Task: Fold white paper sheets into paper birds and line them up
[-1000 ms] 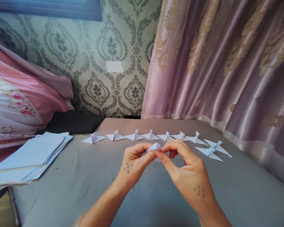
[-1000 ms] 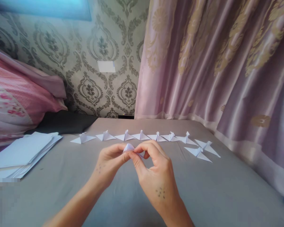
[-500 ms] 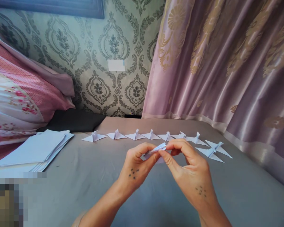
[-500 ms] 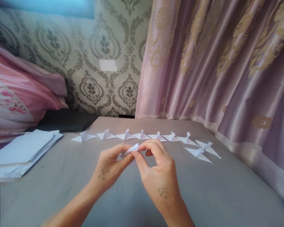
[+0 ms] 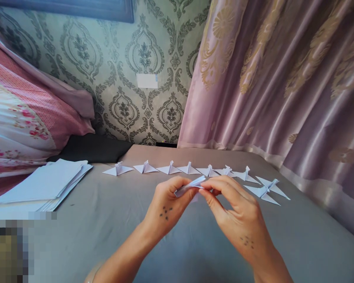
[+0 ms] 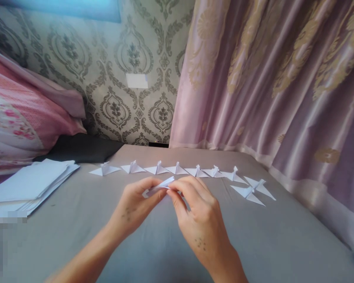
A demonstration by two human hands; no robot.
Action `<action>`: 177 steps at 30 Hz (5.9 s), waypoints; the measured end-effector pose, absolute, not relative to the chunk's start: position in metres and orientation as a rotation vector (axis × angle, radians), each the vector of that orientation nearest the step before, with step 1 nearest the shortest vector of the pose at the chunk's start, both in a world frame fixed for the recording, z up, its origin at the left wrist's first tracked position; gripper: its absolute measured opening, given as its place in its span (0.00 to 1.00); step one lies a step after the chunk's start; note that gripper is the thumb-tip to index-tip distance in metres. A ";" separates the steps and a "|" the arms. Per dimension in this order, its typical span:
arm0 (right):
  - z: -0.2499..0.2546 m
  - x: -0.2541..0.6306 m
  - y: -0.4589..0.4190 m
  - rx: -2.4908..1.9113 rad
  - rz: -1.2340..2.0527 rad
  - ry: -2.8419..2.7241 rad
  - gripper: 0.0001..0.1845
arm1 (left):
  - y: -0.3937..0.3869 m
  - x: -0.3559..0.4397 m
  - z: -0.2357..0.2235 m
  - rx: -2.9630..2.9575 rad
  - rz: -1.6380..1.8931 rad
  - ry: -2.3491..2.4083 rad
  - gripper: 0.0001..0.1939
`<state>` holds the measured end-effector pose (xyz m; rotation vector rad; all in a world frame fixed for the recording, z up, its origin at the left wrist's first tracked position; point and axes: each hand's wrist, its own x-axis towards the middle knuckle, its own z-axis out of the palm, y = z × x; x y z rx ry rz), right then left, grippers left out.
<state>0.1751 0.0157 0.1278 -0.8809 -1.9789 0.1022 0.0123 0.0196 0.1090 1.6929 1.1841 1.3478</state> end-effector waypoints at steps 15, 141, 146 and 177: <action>0.122 0.173 0.019 -1.124 0.433 -1.695 0.10 | 0.021 0.006 0.116 1.533 1.216 1.123 0.11; 0.116 0.157 0.021 -0.953 0.387 -1.693 0.05 | 0.028 0.012 0.102 1.547 1.609 0.874 0.02; 0.118 0.157 0.018 -0.974 0.339 -1.685 0.05 | 0.028 0.012 0.105 1.653 1.665 0.847 0.03; 0.119 0.157 0.014 -0.992 0.515 -1.616 0.02 | 0.024 0.012 0.107 1.683 1.690 0.836 0.02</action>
